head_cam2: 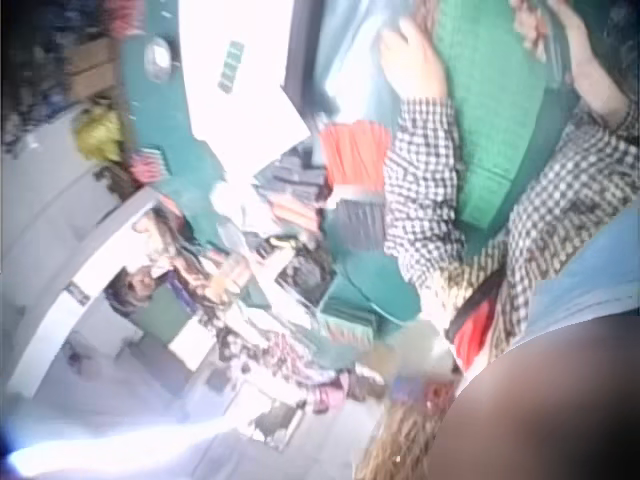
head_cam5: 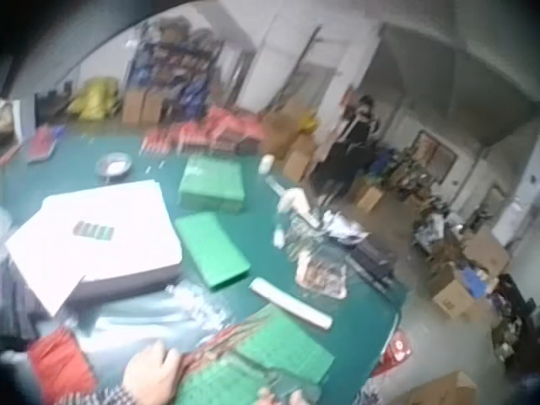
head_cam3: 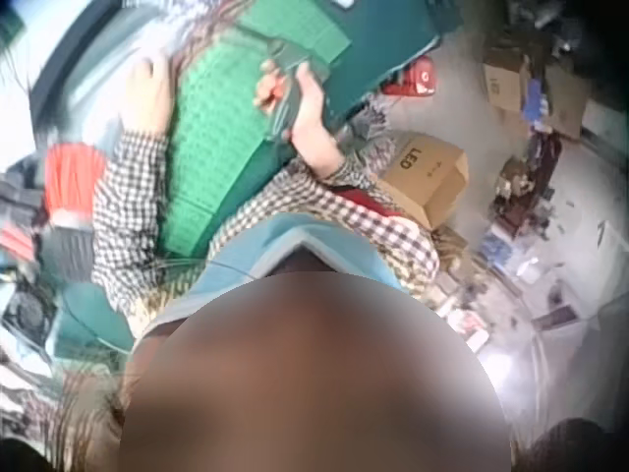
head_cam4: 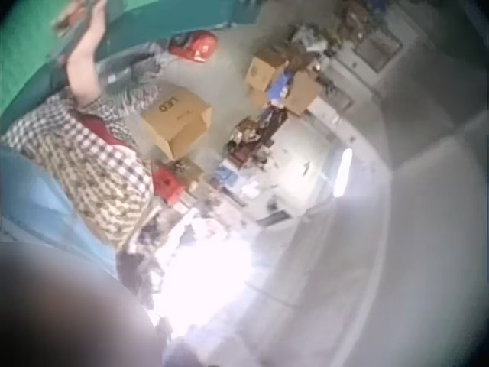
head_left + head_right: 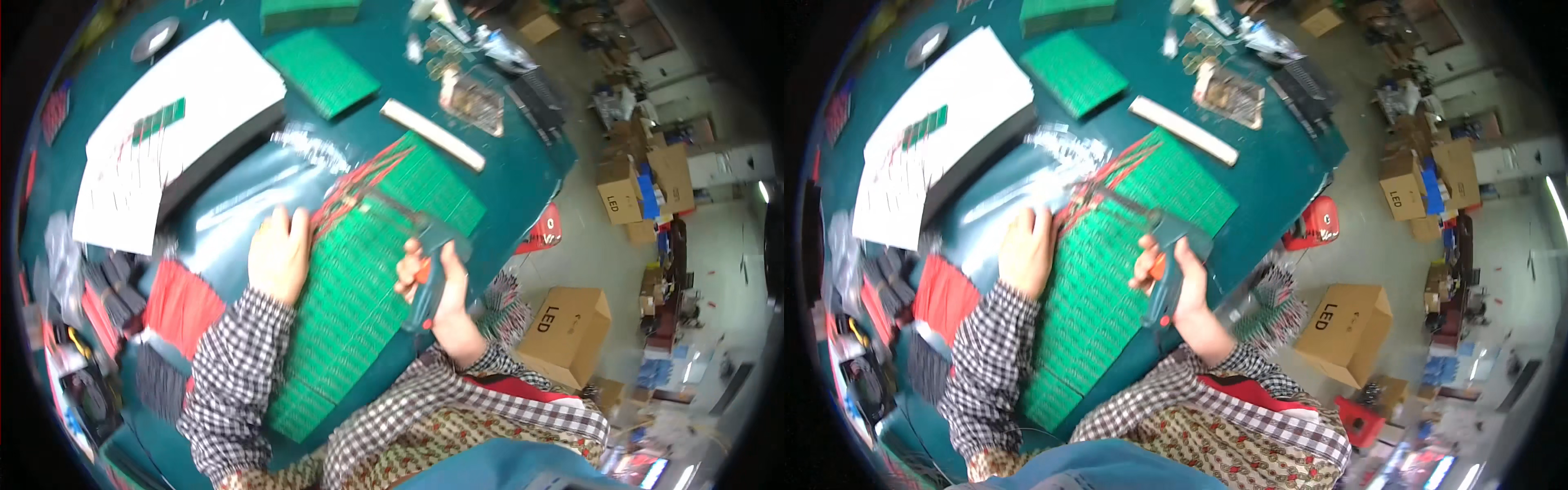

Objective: Soldering individual red and black wires onto a large sheet of green printed circuit boards.

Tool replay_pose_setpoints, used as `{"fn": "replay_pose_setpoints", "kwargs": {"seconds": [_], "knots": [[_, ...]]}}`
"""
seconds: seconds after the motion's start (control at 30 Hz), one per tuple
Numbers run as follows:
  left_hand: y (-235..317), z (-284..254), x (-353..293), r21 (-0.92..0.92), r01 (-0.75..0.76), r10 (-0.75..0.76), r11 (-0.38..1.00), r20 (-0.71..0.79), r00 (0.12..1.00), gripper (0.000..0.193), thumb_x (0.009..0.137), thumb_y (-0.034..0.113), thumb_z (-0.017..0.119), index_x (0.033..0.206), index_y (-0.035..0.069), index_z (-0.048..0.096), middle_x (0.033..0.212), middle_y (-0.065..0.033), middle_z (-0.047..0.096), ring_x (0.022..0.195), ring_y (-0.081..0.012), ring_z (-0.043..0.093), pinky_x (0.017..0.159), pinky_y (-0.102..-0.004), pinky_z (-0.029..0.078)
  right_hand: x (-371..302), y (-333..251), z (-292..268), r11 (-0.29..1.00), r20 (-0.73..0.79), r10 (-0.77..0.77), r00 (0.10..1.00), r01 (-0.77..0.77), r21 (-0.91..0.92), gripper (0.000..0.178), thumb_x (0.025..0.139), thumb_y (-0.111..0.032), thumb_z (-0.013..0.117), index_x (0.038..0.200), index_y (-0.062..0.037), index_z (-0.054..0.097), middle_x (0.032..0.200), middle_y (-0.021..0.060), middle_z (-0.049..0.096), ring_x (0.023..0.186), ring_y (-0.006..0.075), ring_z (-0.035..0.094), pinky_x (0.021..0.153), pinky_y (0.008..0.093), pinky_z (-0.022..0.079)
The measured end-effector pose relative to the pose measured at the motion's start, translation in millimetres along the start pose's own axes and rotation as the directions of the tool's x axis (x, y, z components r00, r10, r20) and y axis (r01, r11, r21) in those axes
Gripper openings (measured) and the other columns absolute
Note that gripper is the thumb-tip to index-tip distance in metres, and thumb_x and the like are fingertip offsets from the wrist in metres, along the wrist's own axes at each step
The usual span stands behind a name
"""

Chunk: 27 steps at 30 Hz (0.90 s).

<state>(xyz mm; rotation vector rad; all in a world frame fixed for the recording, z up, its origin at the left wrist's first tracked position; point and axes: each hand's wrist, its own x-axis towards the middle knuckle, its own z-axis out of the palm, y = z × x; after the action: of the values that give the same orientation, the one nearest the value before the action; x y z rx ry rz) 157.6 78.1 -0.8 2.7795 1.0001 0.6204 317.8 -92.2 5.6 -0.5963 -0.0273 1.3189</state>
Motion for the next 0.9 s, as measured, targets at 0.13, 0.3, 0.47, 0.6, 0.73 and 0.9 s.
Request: {"fn": "replay_pose_setpoints", "kwargs": {"seconds": [0.13, 0.3, 0.47, 0.6, 0.73, 0.9], "knots": [[7, -36, -16, 0.016, -0.031, 0.031, 0.999, 0.012, 0.999, 0.038, 0.079, 0.009, 0.054, 0.116, 0.004, 0.05, 0.098, -0.0124, 0.05, 0.086, -0.0287, 0.052, 0.074, -0.0377, 0.044, -10, -6, -2, 1.0, 0.06, -0.025, 0.998, 0.025, 0.005, 0.055, 0.087, -0.052, 0.048, 0.11, -0.0022, 0.05, 0.077, 0.0061, 0.059, 0.074, 0.0191, 0.058, 0.071, 0.036, 0.052], [3, -104, -85, -0.045, 0.014, -0.014, 0.999, -0.009, 1.0, 0.04, 0.07, 0.014, 0.069, 0.107, 0.004, 0.057, 0.1, -0.012, 0.053, 0.089, -0.0282, 0.052, 0.073, -0.0374, 0.042, -7, -9, -8, 0.996, 0.057, -0.061, 0.997, 0.064, -0.064, 0.055, 0.087, -0.052, 0.047, 0.109, -0.0024, 0.051, 0.075, 0.0053, 0.058, 0.073, 0.0175, 0.058, 0.069, 0.0347, 0.052], [-31, -88, -147, 0.128, 0.164, -0.168, 0.978, 0.025, 0.985, 0.051, 0.072, 0.031, 0.068, 0.113, 0.005, 0.053, 0.094, -0.0131, 0.05, 0.086, -0.0295, 0.051, 0.074, -0.0381, 0.042, 11, -7, -2, 0.96, -0.001, -0.094, 0.996, 0.09, -0.265, 0.059, 0.082, -0.055, 0.053, 0.102, -0.0006, 0.053, 0.069, 0.0059, 0.057, 0.062, 0.0169, 0.057, 0.059, 0.0299, 0.05], [-66, -44, -153, 0.043, 0.09, -0.089, 0.995, -0.028, 0.996, 0.034, 0.076, 0.032, 0.064, 0.095, 0.007, 0.054, 0.084, -0.0116, 0.047, 0.081, -0.0284, 0.051, 0.07, -0.038, 0.043, 19, -9, -34, 0.995, 0.13, -0.055, 0.99, 0.065, -0.079, 0.058, 0.08, -0.045, 0.064, 0.109, 0.0038, 0.05, 0.08, 0.007, 0.052, 0.075, 0.0162, 0.053, 0.068, 0.0294, 0.05], [-85, -30, -158, 0.041, 0.04, -0.038, 0.998, -0.044, 0.998, 0.029, 0.079, 0.03, 0.062, 0.095, 0.007, 0.055, 0.083, -0.0099, 0.047, 0.079, -0.0276, 0.052, 0.068, -0.0368, 0.045, 31, 2, -45, 0.991, 0.189, -0.056, 0.98, 0.079, -0.113, 0.056, 0.084, -0.043, 0.059, 0.112, 0.0029, 0.047, 0.082, 0.0072, 0.053, 0.078, 0.0187, 0.054, 0.073, 0.0308, 0.052], [-100, -16, -158, -0.013, -0.044, 0.043, 0.999, -0.063, 0.997, 0.02, 0.082, 0.024, 0.06, 0.089, 0.007, 0.054, 0.079, -0.0089, 0.047, 0.073, -0.026, 0.052, 0.065, -0.0358, 0.046, 33, 4, -49, 0.993, 0.177, -0.039, 0.984, 0.058, -0.104, 0.056, 0.083, -0.042, 0.061, 0.112, 0.003, 0.047, 0.083, 0.0074, 0.053, 0.077, 0.0184, 0.052, 0.072, 0.0296, 0.051]]}}
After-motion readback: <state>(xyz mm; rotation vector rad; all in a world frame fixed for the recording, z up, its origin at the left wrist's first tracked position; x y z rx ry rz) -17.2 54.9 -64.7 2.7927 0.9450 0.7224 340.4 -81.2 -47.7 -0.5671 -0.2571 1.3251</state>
